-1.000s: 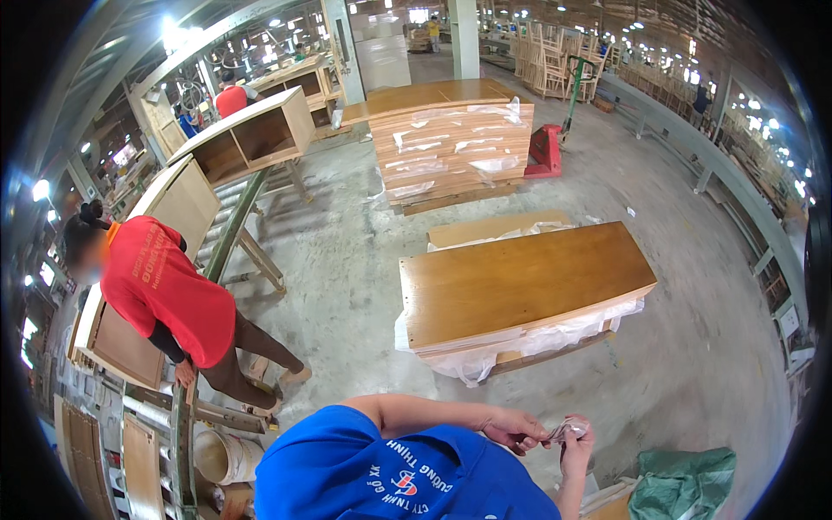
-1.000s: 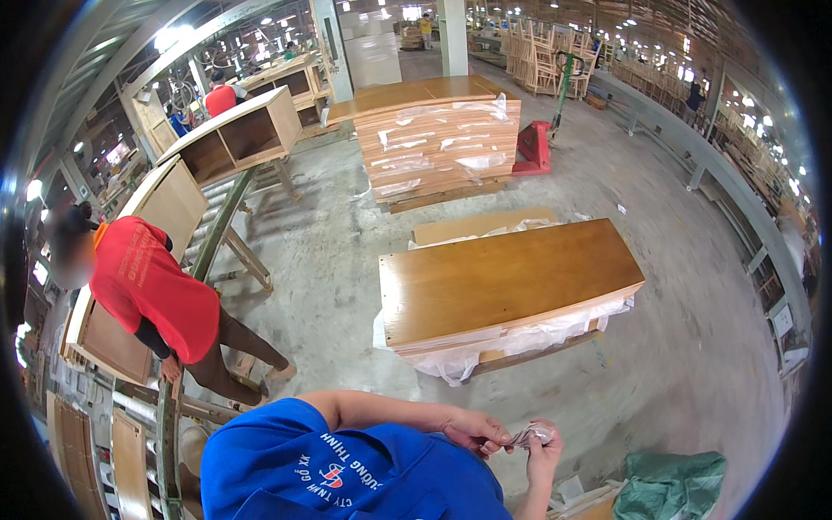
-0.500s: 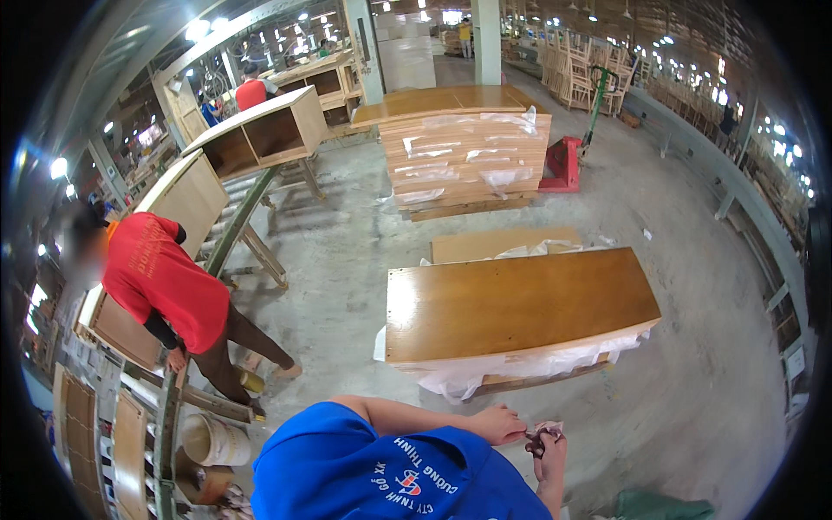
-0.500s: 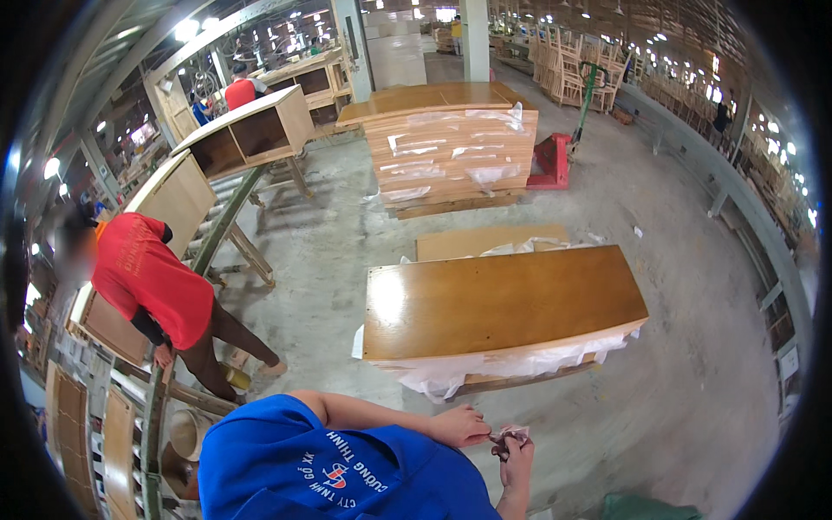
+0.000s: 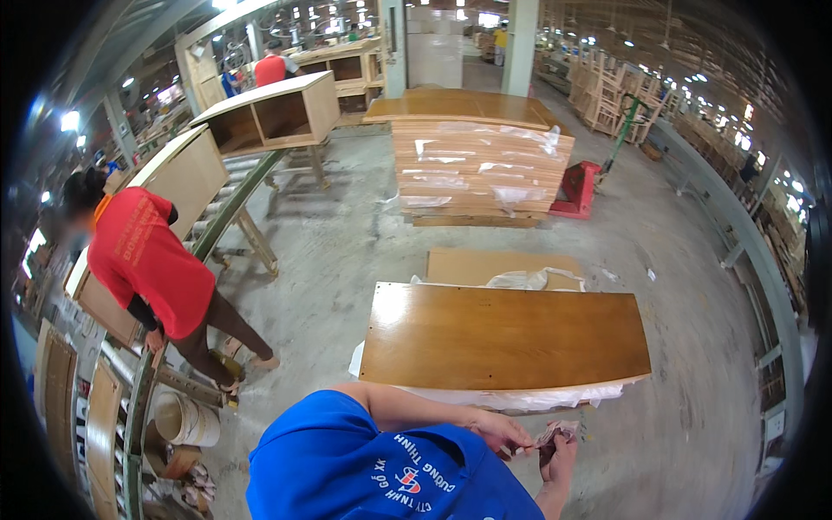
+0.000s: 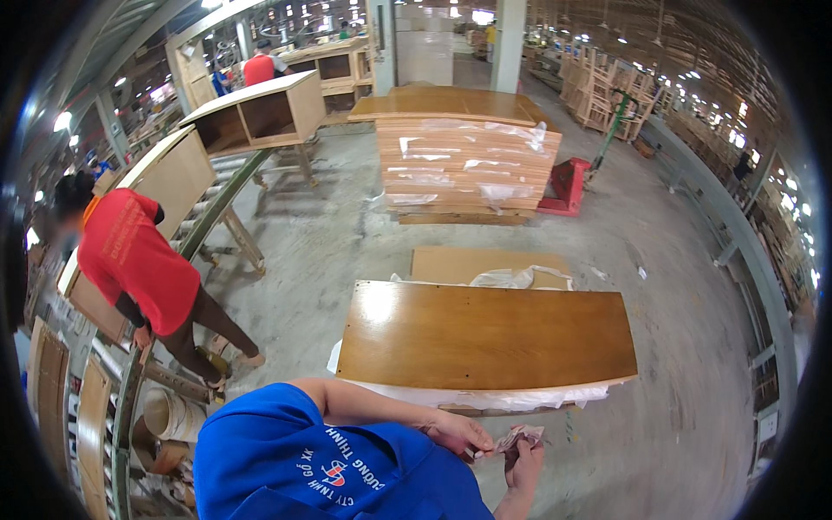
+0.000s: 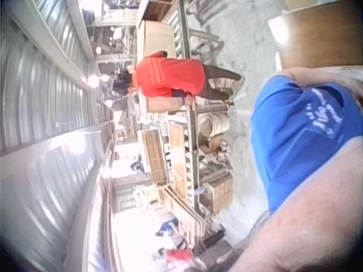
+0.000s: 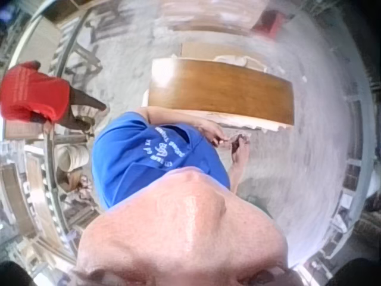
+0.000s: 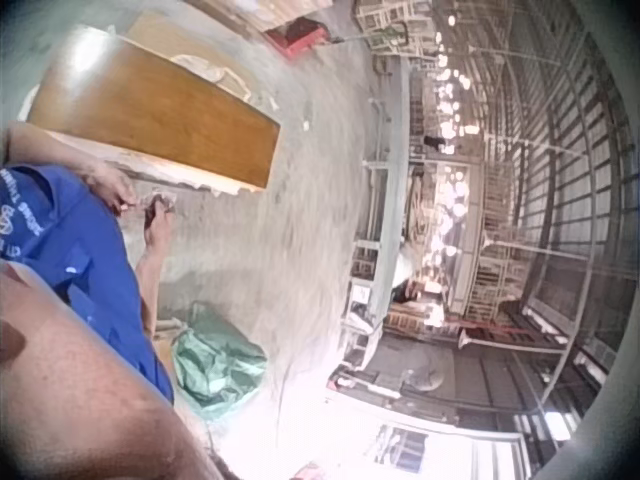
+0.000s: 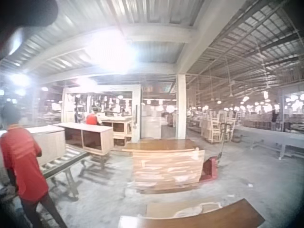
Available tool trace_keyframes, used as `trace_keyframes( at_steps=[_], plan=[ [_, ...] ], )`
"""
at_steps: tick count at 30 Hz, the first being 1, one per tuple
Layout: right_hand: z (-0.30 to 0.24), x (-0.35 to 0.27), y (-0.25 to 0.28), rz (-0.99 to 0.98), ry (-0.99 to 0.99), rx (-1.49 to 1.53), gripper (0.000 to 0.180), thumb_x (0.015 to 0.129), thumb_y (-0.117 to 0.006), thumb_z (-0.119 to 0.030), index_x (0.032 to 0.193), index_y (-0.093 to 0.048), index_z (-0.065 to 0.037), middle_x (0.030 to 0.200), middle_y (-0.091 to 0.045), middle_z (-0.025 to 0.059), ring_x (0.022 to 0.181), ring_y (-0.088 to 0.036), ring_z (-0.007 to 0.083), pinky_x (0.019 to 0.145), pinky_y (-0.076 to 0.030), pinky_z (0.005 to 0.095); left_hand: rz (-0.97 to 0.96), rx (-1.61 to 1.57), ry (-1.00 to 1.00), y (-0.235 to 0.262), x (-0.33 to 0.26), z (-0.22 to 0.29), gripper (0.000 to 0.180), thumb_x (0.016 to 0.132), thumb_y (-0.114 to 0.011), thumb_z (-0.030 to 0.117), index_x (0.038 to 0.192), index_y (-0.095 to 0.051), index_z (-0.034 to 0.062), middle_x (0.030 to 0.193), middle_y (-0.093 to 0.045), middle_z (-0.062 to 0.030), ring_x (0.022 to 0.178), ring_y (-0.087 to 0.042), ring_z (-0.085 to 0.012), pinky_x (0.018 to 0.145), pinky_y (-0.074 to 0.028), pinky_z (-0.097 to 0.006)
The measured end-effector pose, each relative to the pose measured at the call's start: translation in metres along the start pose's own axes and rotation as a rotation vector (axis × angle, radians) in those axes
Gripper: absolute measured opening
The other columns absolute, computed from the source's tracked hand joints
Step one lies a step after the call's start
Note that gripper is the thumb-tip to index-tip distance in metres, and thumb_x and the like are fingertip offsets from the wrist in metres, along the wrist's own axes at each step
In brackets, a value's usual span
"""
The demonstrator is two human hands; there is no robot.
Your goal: The person removes protective plastic wrap from a wooden panel and wipes its surface with a cloth. They then place the panel on a conveyor and continue wiping it while other workers handle nearby panels.
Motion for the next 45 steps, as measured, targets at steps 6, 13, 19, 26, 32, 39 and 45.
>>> trace_keyframes(
  at_steps=[6, 13, 19, 26, 32, 39, 45],
  plan=[
    [0.027, 0.043, -0.052, -0.185, -0.229, -0.175, 0.017, 0.081, -0.05, -0.003, 0.097, -0.055, 0.0, 0.082, -0.059, 0.0084, 0.066, -0.059, 0.0165, 0.054, -0.052, 0.0284, 0.26, 0.162, -0.256, 0.05, -0.027, 0.026, 0.017, 0.085, -0.062, 0.026, 0.083, -0.055, 0.0107, 0.073, -0.048, 0.0068, 0.071, -0.044, -0.0047, 0.065, -0.037, -0.021],
    [0.065, 0.082, -0.101, -0.635, -0.373, -0.372, 0.012, 0.082, -0.053, -0.006, 0.093, -0.058, -0.002, 0.08, -0.06, 0.0055, 0.064, -0.056, 0.0113, 0.053, -0.045, 0.0247, 0.609, 0.424, -0.439, 0.073, -0.063, 0.038, 0.02, 0.089, -0.056, 0.026, 0.094, -0.051, 0.008, 0.074, -0.042, 0.0047, 0.068, -0.04, -0.0061, 0.062, -0.036, -0.023],
    [0.055, 0.098, -0.106, -0.879, -0.447, -0.478, 0.011, 0.085, -0.051, -0.009, 0.092, -0.058, -0.005, 0.082, -0.061, 0.0033, 0.067, -0.054, 0.0096, 0.056, -0.041, 0.0207, 0.858, 0.399, -0.372, 0.084, -0.043, 0.028, 0.036, 0.094, -0.044, 0.035, 0.116, -0.046, 0.0072, 0.086, -0.043, 0.0011, 0.078, -0.041, -0.0078, 0.064, -0.039, -0.026],
    [0.013, 0.131, -0.097, -1.016, -0.518, -0.395, 0.013, 0.086, -0.048, -0.007, 0.095, -0.058, -0.004, 0.086, -0.06, 0.0043, 0.069, -0.054, 0.0108, 0.059, -0.044, 0.0225, 1.076, 0.452, -0.477, 0.069, -0.01, 0.079, 0.041, 0.095, -0.036, 0.041, 0.1, -0.054, 0.0052, 0.081, -0.047, -0.0008, 0.075, -0.042, -0.012, 0.067, -0.038, -0.026],
    [-0.023, 0.127, -0.102, -1.058, -0.715, -0.044, 0.024, 0.087, -0.046, -0.007, 0.11, -0.053, -0.003, 0.09, -0.058, 0.0033, 0.069, -0.051, 0.0082, 0.061, -0.043, 0.0221, 1.44, 0.531, -0.802, 0.075, -0.007, 0.09, 0.033, 0.097, -0.034, 0.03, 0.088, -0.051, 0.0032, 0.076, -0.045, 0.0001, 0.073, -0.042, -0.0111, 0.067, -0.037, -0.025],
    [-0.02, 0.145, -0.098, -1.112, -0.633, -0.275, 0.022, 0.091, -0.046, -0.012, 0.108, -0.054, -0.001, 0.084, -0.056, 0.0007, 0.063, -0.046, 0.0049, 0.058, -0.042, 0.0216, 1.683, 0.653, -0.721, 0.06, 0.002, 0.101, 0.036, 0.095, -0.039, 0.032, 0.105, -0.049, -0.0012, 0.088, -0.057, -0.0187, 0.085, -0.054, -0.0302, 0.076, -0.041, -0.037],
    [-0.015, 0.142, -0.118, -1.19, -0.462, -0.273, 0.02, 0.092, -0.045, -0.015, 0.102, -0.056, -0.001, 0.079, -0.055, -0.0007, 0.061, -0.043, 0.0041, 0.058, -0.04, 0.0195, 1.853, 0.741, -0.695, 0.027, -0.017, 0.125, 0.026, 0.092, -0.041, 0.024, 0.093, -0.055, 0.0019, 0.077, -0.058, -0.0153, 0.073, -0.056, -0.0292, 0.068, -0.044, -0.037]
  ],
)
Point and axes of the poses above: each hand's wrist, its own x-axis towards the middle knuckle, its own y-axis out of the back of the hand, z = x × y, the point moved 10 cm from there along x, towards the middle knuckle
